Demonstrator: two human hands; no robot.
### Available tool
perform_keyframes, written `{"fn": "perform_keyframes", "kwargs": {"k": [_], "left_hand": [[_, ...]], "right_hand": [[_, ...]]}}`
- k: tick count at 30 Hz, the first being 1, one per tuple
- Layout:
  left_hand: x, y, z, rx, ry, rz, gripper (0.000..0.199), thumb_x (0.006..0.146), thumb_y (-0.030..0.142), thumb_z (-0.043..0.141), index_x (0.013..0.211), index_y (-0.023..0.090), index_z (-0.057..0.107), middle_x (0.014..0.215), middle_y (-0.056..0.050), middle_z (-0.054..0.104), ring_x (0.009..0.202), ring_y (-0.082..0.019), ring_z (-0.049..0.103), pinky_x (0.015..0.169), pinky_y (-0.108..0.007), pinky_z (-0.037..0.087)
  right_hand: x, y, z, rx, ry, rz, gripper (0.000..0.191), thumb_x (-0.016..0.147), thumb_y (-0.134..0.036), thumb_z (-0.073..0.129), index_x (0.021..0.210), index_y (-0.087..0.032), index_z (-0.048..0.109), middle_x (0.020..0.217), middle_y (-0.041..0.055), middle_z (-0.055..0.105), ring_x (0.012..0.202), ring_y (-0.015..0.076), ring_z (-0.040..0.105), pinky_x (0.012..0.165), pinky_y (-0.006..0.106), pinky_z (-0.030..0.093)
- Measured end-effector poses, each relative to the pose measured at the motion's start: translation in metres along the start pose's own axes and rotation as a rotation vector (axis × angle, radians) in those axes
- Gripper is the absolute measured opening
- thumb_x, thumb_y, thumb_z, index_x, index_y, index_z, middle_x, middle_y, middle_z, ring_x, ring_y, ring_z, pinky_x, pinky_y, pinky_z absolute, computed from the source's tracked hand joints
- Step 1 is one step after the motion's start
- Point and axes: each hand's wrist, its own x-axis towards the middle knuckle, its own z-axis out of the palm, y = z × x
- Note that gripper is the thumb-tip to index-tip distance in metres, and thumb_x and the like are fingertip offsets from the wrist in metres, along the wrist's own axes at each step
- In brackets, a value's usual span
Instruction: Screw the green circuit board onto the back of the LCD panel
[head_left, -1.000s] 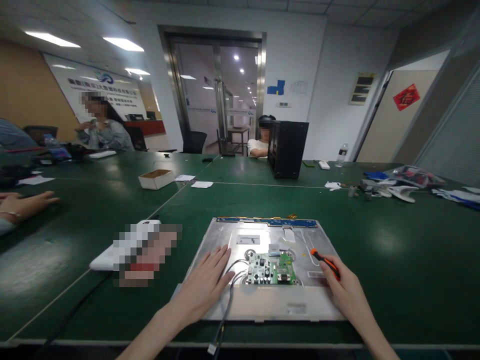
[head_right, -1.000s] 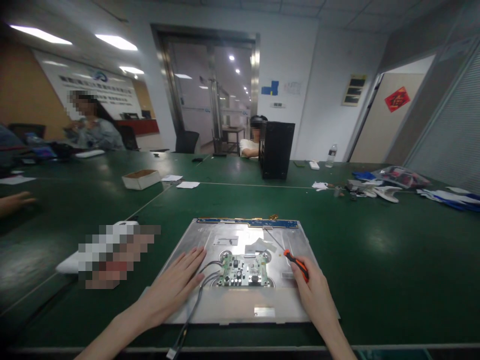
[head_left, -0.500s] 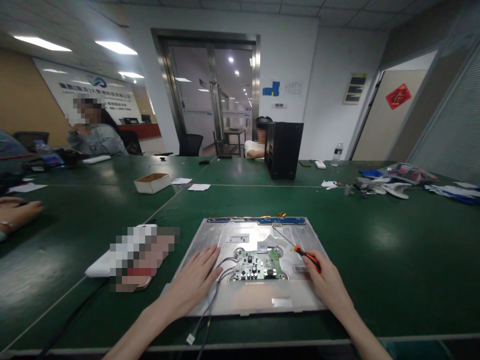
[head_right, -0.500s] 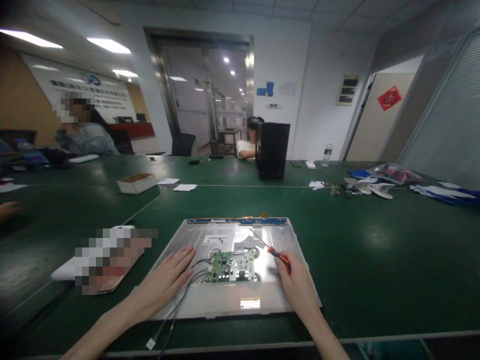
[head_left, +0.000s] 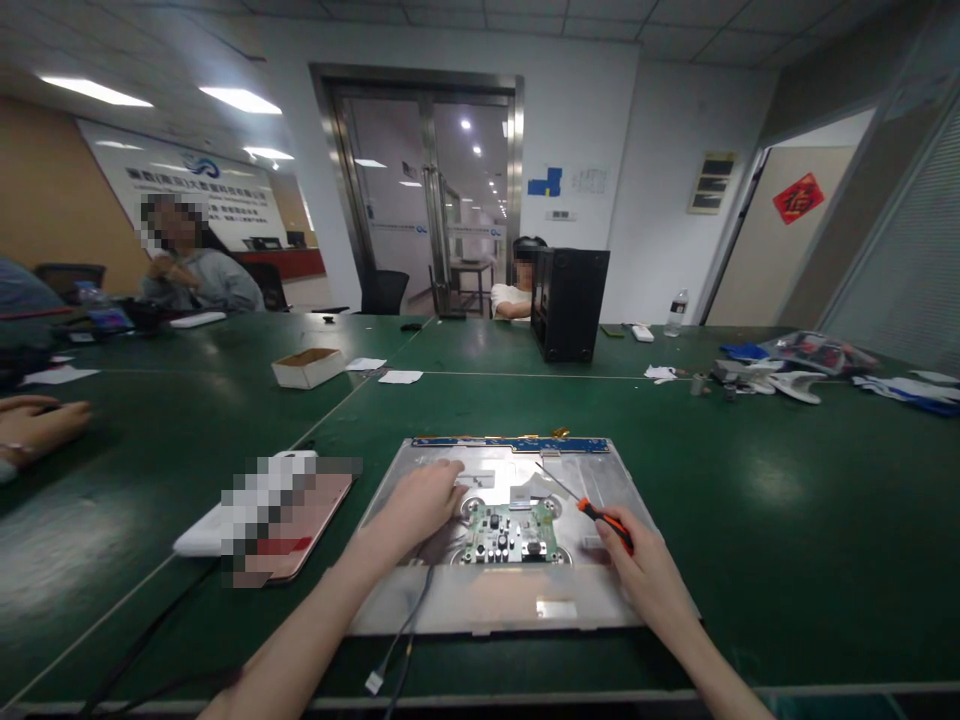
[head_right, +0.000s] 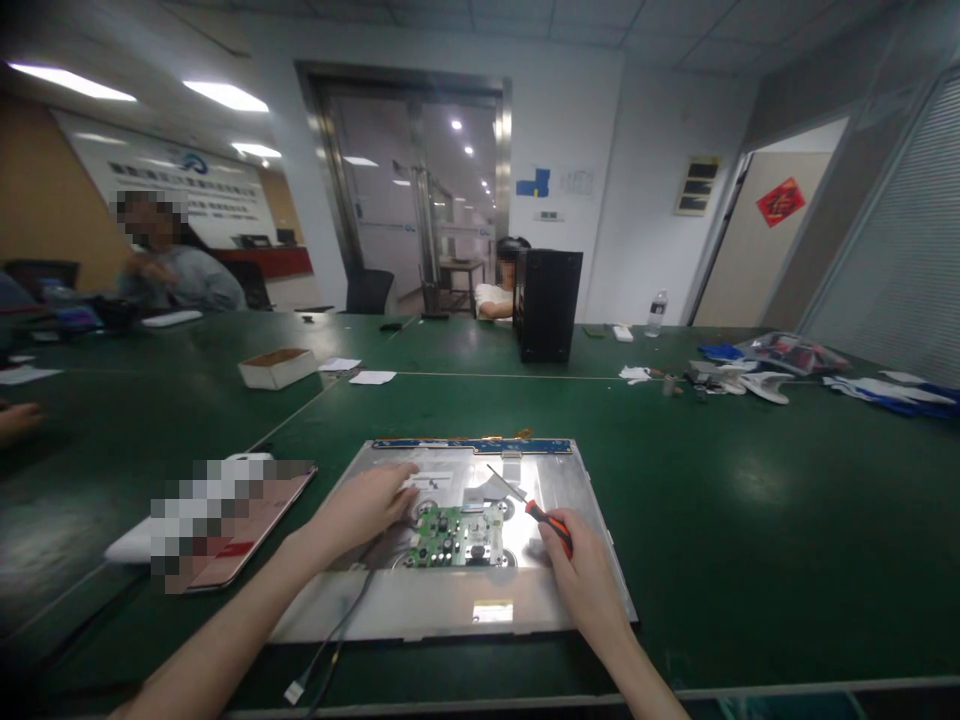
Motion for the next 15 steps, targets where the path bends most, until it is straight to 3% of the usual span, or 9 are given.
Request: {"fn": "perform_keyframes", "kwargs": {"k": [4,7,11,15], "left_hand": [[0.026,0.001,0.005,-0.104,-0.02,0.099,0.028,0.081,0.017,0.056,0.109,0.018,0.06,0.114,-0.011,0.064,0.104,-0.026,0.06,0.084,-0.031,0.044],[0.038,-0.002,0.012,-0.135,-0.053,0.155,0.023,0.074,0.016,0.061,0.097,0.02,0.065,0.105,-0.007,0.067,0.097,-0.022,0.061,0.078,-0.026,0.044],[0.044,-0.003,0.017,-0.17,-0.051,0.195,0.015,0.075,0.012,0.056,0.084,0.018,0.065,0.091,-0.005,0.067,0.085,-0.02,0.061,0.071,-0.024,0.042],[0.043,-0.001,0.018,-0.207,-0.037,0.214,0.012,0.077,0.011,0.052,0.076,0.017,0.061,0.082,-0.004,0.066,0.079,-0.018,0.059,0.068,-0.024,0.04]], "right_hand": [[-0.001,0.003,-0.001,0.016,-0.008,-0.011,0.038,0.089,-0.047,0.042,0.099,-0.019,0.065,0.078,0.0055,0.066,0.07,0.0218,0.06,0.062,0.029,0.045],[-0.001,0.005,-0.001,0.011,-0.007,-0.013,0.038,0.089,-0.048,0.042,0.098,-0.019,0.065,0.079,0.0056,0.066,0.071,0.0218,0.06,0.063,0.03,0.045],[-0.002,0.005,-0.001,-0.002,-0.026,-0.006,0.037,0.089,-0.047,0.042,0.098,-0.019,0.064,0.082,0.0062,0.066,0.074,0.0221,0.06,0.065,0.03,0.045],[-0.001,0.006,-0.003,-0.005,-0.052,0.004,0.039,0.089,-0.049,0.042,0.101,-0.019,0.065,0.072,0.0042,0.063,0.066,0.0207,0.058,0.06,0.029,0.043]]}}
